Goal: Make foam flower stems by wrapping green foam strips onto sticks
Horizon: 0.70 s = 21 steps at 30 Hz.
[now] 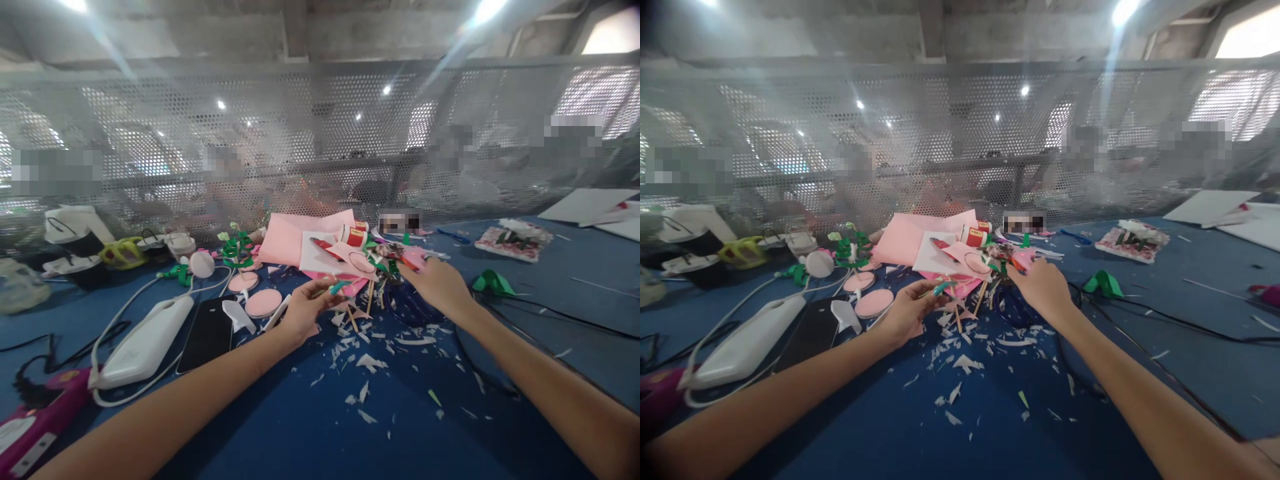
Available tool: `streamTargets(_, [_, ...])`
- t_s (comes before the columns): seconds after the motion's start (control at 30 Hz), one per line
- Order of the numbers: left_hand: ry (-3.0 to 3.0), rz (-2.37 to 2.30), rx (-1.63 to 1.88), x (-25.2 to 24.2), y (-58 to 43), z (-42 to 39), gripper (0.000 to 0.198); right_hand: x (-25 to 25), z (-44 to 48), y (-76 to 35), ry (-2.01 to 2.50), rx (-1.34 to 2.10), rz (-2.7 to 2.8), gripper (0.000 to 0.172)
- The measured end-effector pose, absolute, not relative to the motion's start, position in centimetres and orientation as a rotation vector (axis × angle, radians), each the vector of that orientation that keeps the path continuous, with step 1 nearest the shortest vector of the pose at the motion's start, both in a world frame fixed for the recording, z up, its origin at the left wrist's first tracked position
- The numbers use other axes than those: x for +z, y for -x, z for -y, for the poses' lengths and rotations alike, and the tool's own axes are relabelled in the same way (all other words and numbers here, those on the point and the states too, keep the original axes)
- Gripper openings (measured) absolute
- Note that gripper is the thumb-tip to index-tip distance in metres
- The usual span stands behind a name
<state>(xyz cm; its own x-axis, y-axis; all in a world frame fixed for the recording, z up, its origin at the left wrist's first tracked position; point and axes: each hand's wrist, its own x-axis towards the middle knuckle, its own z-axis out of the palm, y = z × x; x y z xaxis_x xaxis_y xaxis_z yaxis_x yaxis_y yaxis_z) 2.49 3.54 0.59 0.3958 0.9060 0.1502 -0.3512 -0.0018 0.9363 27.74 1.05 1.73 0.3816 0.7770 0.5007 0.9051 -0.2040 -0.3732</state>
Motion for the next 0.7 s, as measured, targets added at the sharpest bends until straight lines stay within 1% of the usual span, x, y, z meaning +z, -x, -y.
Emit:
streamTargets(0.1, [-1.365, -0.561, 1.067, 0.8, -2.6, -3.2, 0.023, 1.7, -1.0, -26.3, 2.020, -0.300, 1.462, 0.043])
streamTargets(0.27, [-1.637, -0.582, 1.001, 2.2, -2.8, -3.3, 0.023, 1.6, -1.1, -24.8, 1.795, -0.314, 1.487, 0.039])
streamTargets(0.43, [-1.694, -0.587, 0.977, 3.4, -3.2, -3.4, 0.027, 1.2, -0.8, -24.1, 1.653, -0.294, 1.510, 0.035])
streamTargets(0.7, [-1.691, -0.585, 0.962, 3.3, -3.5, -3.4, 0.029, 1.9, 0.8, -22.3, 1.597, -0.180, 1.598, 0.033])
